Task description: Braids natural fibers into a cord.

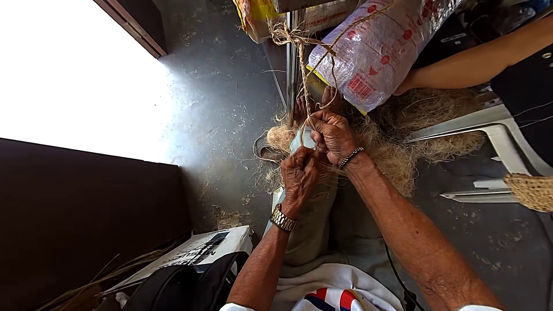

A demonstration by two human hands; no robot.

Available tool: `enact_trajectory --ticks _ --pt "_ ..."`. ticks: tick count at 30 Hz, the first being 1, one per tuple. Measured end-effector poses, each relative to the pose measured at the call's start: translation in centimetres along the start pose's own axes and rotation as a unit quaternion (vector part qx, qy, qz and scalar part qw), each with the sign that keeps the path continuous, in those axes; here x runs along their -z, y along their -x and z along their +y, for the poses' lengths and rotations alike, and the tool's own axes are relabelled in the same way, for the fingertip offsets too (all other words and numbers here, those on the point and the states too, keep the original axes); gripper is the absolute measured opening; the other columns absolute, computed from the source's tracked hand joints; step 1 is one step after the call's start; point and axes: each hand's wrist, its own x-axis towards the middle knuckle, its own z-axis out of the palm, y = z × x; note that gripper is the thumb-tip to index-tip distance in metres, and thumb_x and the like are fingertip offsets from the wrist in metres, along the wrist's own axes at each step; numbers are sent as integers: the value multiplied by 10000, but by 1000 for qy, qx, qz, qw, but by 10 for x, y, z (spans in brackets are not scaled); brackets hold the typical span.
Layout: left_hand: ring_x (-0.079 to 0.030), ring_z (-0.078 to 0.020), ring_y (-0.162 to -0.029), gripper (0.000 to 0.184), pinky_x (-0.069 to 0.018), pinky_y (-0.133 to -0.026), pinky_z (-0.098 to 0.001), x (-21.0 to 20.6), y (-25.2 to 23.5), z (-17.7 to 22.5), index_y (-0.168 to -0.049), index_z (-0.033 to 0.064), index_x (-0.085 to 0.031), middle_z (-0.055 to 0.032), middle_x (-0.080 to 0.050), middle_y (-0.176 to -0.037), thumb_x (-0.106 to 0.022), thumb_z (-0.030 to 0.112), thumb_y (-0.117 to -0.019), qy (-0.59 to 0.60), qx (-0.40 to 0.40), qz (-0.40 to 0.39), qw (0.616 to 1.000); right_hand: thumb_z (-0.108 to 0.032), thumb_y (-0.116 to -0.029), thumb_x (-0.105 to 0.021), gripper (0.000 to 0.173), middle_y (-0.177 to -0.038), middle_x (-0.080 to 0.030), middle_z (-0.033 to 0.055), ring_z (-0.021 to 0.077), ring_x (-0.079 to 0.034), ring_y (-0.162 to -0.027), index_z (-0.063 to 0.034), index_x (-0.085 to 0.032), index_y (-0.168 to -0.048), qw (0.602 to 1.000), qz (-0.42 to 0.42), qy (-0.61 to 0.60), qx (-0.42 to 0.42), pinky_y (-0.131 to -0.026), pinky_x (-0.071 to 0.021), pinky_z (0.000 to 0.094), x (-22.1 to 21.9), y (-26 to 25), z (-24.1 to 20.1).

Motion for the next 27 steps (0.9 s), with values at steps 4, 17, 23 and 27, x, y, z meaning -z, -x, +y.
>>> enact_trajectory --ticks 4,17,23,27 --pt "-638 -34 -701 125 -548 -672 -244 31 12 -9 -868 70 -750 30 -690 -772 -653 97 -942 34 0 -69 997 -91 -1042 -565 85 -628 -484 -47 5 -288 -409 -84 -640 -1001 1000 -3 -22 -15 -361 -242 157 -2 -5 -2" --pt "-688 -162 -906 509 -572 -746 -342 64 -46 25 -1491 108 -491 -87 -715 -1141 -583 276 -1020 -38 5 -92 995 -121 -1034 -595 106 -598 -468 -33 6 -267 -393 -83 -665 -963 1000 -13 18 15 -350 -222 157 6 -7 5" --pt "-450 -56 -477 179 -402 -452 -196 51 -59 12 -1065 103 -673 18 -532 -643 -506 166 -1053 109 49 -177 977 -65 -1024 -588 104 -621 -520 -36 6 -307 -413 -48 -664 -954 1000 -2 17 21 -365 -256 166 17 -11 5" --pt "-522 -29 -589 209 -504 -626 -222 97 -45 -25 -844 190 -647 91 -540 -653 -531 183 -1017 274 167 -176 931 -54 -1029 -572 112 -661 -564 -19 0 -317 -410 -35 -675 -989 999 -12 24 25 -364 -273 159 22 -14 6"
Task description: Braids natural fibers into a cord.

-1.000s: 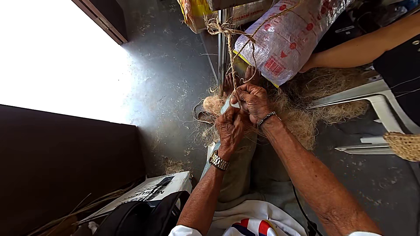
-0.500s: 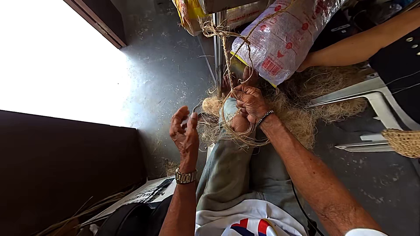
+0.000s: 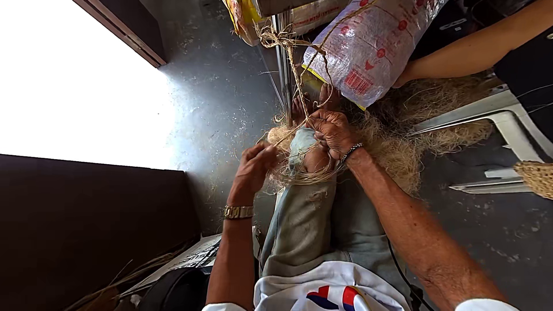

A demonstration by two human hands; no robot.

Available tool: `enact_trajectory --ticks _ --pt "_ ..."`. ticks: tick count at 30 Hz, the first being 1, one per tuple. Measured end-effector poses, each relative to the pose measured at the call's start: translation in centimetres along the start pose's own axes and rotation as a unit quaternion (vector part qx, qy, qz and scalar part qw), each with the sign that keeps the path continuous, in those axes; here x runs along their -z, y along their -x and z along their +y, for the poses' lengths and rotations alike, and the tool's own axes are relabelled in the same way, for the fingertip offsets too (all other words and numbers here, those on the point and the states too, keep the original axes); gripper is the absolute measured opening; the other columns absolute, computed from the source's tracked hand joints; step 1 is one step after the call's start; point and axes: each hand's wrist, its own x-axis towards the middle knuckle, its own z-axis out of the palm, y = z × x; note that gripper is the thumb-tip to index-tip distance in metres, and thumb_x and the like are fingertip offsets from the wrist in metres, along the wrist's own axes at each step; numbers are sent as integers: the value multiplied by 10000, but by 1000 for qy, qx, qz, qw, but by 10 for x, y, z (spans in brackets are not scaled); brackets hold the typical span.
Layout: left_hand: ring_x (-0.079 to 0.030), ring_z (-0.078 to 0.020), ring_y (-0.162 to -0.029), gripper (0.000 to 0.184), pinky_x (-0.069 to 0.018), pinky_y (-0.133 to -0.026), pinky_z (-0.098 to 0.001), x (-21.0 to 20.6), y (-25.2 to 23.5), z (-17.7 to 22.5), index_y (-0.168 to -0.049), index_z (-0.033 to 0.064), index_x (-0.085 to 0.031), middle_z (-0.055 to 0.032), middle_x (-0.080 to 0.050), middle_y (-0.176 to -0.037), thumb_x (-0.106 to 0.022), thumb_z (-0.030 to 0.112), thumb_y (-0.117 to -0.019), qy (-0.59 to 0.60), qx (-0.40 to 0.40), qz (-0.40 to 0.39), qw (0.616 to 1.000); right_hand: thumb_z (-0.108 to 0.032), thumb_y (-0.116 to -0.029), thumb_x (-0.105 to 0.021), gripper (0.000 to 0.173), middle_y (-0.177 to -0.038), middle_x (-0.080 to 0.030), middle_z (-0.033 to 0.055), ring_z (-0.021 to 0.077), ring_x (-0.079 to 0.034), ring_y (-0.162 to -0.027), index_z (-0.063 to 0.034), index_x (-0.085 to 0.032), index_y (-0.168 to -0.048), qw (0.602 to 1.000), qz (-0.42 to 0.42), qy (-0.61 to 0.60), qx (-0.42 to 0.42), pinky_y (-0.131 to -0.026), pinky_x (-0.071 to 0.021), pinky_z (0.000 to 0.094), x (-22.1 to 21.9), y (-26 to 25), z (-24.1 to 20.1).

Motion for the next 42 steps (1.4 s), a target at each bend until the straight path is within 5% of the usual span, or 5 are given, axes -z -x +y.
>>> enact_trajectory --ticks 11,15,24,28,42 --pt "-511 -91 -609 210 -440 -561 -269 154 144 -27 -1061 40 -672 -18 -587 -775 -638 240 -1009 -220 183 509 812 -62 -1020 -590 131 -657 -568 -18 12 -342 -421 -31 -682 -931 999 -6 17 28 -374 -293 174 10 -4 1" --pt "-643 -223 -1037 395 -528 -917 -439 109 105 17 -1262 -39 -636 -186 -671 -1171 -593 270 -1020 -383 67 384 838 -41 -1001 -601 112 -664 -581 -15 7 -341 -432 -11 -695 -948 998 -13 35 55 -394 -294 175 9 -7 6" --pt "-698 -131 -864 340 -594 -823 -337 -43 -52 32 -1211 -3 -681 -72 -727 -999 -479 229 -1068 -280 -118 -32 952 -29 -977 -626 121 -686 -617 -12 5 -444 -512 3 -712 -898 986 -10 123 112 -483 -384 184 7 -8 5" --pt "-513 -23 -524 106 -418 -477 -185 -61 -76 26 -951 26 -714 23 -654 -713 -630 82 -986 -204 -101 -11 974 -50 -977 -632 142 -724 -652 -10 -8 -542 -623 -10 -725 -878 965 -5 204 164 -615 -468 197 8 -11 6" --pt "-462 -69 -567 179 -387 -569 -284 -56 -83 23 -818 82 -625 32 -489 -633 -619 160 -979 -389 -100 2 916 -125 -998 -641 138 -775 -668 100 234 -641 -683 -55 -713 -905 860 28 443 253 -649 -520 460 20 14 -8"
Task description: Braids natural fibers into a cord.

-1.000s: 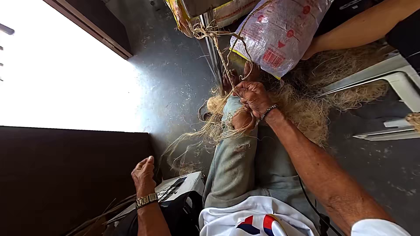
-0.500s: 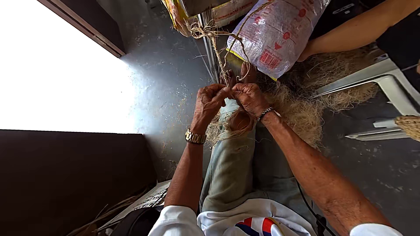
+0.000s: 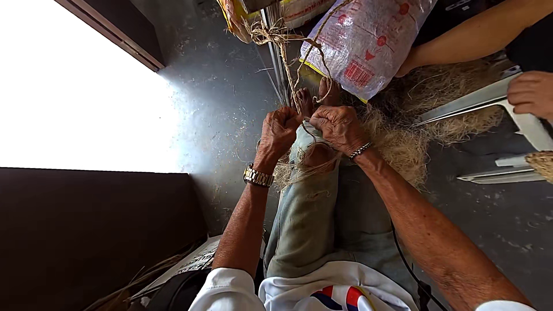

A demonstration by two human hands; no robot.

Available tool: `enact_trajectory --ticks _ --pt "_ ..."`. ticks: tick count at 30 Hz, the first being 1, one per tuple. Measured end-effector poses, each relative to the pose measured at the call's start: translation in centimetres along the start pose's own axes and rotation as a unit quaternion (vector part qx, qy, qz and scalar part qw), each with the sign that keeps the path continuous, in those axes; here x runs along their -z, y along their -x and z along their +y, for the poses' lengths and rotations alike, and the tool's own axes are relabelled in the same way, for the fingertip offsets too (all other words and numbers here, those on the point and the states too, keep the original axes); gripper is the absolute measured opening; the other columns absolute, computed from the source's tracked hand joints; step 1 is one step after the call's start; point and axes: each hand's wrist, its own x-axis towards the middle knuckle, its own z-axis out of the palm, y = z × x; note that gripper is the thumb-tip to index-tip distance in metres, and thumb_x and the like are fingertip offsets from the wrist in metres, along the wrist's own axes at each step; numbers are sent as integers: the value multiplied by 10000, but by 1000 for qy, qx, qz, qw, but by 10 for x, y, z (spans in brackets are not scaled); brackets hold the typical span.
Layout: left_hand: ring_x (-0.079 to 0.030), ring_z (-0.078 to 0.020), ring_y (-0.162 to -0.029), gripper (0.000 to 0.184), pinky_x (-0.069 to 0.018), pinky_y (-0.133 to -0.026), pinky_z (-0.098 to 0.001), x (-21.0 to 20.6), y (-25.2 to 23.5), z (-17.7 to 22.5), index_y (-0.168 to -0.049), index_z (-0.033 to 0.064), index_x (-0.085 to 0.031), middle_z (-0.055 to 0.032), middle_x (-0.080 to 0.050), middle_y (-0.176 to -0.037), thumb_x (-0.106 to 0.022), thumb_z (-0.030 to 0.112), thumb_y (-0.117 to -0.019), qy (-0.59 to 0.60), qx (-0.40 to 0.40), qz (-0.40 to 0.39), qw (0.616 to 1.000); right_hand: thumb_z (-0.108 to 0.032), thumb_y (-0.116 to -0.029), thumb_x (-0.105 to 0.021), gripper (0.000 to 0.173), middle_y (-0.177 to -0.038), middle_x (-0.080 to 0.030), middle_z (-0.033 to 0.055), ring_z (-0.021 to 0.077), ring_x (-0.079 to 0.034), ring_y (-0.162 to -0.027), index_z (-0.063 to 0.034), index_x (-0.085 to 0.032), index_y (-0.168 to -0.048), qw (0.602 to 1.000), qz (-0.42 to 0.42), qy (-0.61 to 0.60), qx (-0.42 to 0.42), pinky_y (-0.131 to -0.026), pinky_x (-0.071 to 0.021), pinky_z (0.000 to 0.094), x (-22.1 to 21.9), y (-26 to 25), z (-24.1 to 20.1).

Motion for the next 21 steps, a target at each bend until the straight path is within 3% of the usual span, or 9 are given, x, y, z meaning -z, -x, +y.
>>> enact_trajectory --ticks 4,6,8,9,12,14,17,19,21 --pt "-453 -43 -511 147 -373 -492 -224 -15 7 -5 -841 73 -622 42 -534 -626 -594 117 -979 128 20 36 991 -121 -996 -623 145 -700 -613 77 198 -574 -576 -57 -691 -884 1000 15 3 -2 -532 -472 405 9 11 -17" --pt "-379 -39 -413 182 -293 -389 -185 -18 20 7 -845 87 -587 20 -536 -577 -562 116 -1023 221 76 42 971 -107 -977 -593 158 -682 -619 69 197 -593 -567 -52 -690 -865 1000 14 9 12 -505 -483 409 5 20 -29" --pt "-257 -39 -357 216 -193 -350 -170 -19 35 23 -849 121 -551 7 -466 -549 -525 171 -1057 279 128 38 951 -101 -953 -570 166 -656 -616 67 221 -617 -568 -48 -676 -837 999 11 36 29 -490 -491 431 -6 34 -34" --pt "-254 -19 -360 199 -187 -343 -160 -21 35 25 -882 125 -581 7 -538 -588 -513 166 -1065 324 141 36 935 -101 -943 -570 165 -632 -598 68 230 -611 -550 -46 -664 -820 998 14 53 36 -469 -478 431 -12 43 -36" --pt "-244 10 -358 191 -181 -337 -137 -21 38 28 -938 123 -596 -9 -589 -633 -486 179 -1083 417 174 27 892 -111 -960 -586 166 -713 -668 77 229 -672 -627 -47 -708 -867 995 25 71 59 -528 -538 419 -17 73 -31" --pt "-283 13 -382 201 -229 -350 -128 -22 35 28 -929 130 -585 14 -568 -653 -457 146 -1082 470 181 25 864 -122 -977 -586 194 -771 -720 71 164 -690 -675 -40 -743 -898 997 32 27 64 -616 -573 349 -11 93 -19" --pt "-301 13 -403 202 -248 -366 -117 -21 36 27 -934 142 -569 39 -515 -649 -434 140 -1084 511 164 14 844 -150 -1001 -601 224 -772 -697 17 -2 -587 -635 2 -748 -928 993 3 -115 -6 -618 -520 172 16 125 7" --pt "-291 11 -404 194 -235 -365 -120 -21 37 27 -934 142 -561 39 -503 -650 -437 130 -1082 515 156 13 843 -194 -994 -616 221 -735 -655 -44 -28 -534 -584 -26 -745 -932 979 -3 -176 -101 -549 -478 163 40 153 29" --pt "-292 13 -403 183 -234 -359 -118 -21 37 26 -935 139 -560 39 -500 -651 -446 119 -1076 517 151 13 842 -209 -967 -630 157 -635 -568 -107 -18 -452 -494 -114 -742 -912 942 10 -257 -217 -463 -404 178 59 186 58"
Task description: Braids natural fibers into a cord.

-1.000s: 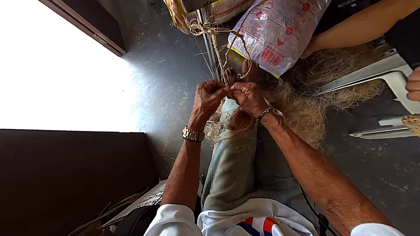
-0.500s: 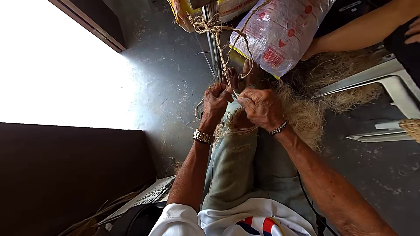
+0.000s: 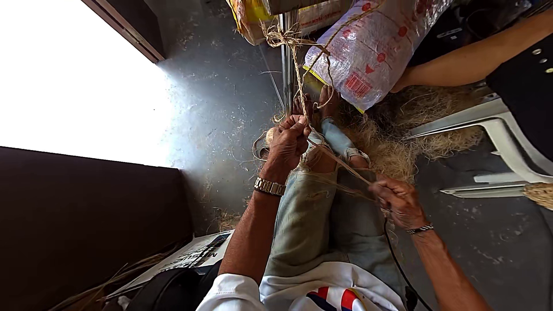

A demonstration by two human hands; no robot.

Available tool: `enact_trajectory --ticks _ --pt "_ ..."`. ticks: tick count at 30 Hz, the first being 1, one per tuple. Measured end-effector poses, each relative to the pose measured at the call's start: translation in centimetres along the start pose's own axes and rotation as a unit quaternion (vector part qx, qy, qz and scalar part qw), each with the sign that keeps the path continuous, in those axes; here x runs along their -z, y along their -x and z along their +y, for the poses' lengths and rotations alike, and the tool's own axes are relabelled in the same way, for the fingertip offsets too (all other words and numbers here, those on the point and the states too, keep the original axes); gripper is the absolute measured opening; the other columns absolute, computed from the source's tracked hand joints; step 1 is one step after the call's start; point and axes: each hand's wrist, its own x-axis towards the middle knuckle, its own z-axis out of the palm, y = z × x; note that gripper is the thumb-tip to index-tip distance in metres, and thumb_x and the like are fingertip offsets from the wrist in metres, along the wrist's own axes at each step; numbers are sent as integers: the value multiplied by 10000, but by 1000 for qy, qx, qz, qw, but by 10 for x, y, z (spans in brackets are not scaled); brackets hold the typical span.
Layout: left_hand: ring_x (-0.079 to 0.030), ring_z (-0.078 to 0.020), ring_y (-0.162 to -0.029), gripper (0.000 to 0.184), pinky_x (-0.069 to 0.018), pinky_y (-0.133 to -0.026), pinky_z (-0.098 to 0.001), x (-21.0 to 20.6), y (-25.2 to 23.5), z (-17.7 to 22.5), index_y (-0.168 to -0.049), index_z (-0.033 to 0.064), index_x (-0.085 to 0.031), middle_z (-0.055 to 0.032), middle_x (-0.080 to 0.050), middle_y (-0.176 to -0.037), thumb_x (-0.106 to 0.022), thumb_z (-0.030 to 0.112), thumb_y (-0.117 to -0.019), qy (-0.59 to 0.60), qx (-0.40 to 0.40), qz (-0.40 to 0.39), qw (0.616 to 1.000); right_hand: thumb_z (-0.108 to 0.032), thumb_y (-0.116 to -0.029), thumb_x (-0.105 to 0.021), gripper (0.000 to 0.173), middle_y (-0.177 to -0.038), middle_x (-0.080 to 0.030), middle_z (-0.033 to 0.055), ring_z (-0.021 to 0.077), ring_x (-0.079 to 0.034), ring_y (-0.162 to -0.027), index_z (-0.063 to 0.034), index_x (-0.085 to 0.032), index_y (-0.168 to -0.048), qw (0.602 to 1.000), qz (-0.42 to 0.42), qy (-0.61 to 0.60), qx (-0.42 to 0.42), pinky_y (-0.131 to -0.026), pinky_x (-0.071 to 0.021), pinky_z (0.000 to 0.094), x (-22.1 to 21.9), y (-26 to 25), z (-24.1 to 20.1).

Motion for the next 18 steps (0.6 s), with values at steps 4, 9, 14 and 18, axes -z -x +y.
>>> enact_trajectory --ticks 4,9,14,18 --pt "-297 3 -402 175 -237 -362 -129 2 -1 -2 -921 130 -566 31 -493 -635 -461 87 -1055 1 -9 -3 1000 -127 -983 -493 224 -501 -422 -118 -7 -352 -387 -105 -700 -899 962 86 -103 -238 -383 -340 171 62 49 58" --pt "-351 -5 -405 167 -277 -365 -133 7 -9 -3 -928 68 -584 -7 -551 -652 -472 15 -1040 33 -26 -13 999 -255 -1060 -581 361 -1031 -664 211 270 -614 -775 34 -638 -1269 877 214 219 -369 -709 -531 471 105 77 88" --pt "-373 -8 -409 161 -285 -365 -132 6 -13 -8 -930 77 -576 -8 -565 -663 -472 22 -1039 16 -28 -25 999 -249 -1039 -568 462 -1252 -653 287 350 -671 -1138 99 -574 -1342 938 155 305 -48 -1018 -530 481 45 -16 -12" --pt "-382 -8 -414 153 -292 -368 -134 6 -12 -6 -936 69 -580 -7 -564 -654 -477 9 -1032 8 -29 -24 999 -186 -1003 -572 399 -1195 -702 170 199 -703 -1079 37 -594 -1334 975 16 203 86 -952 -583 382 -46 -88 -89"
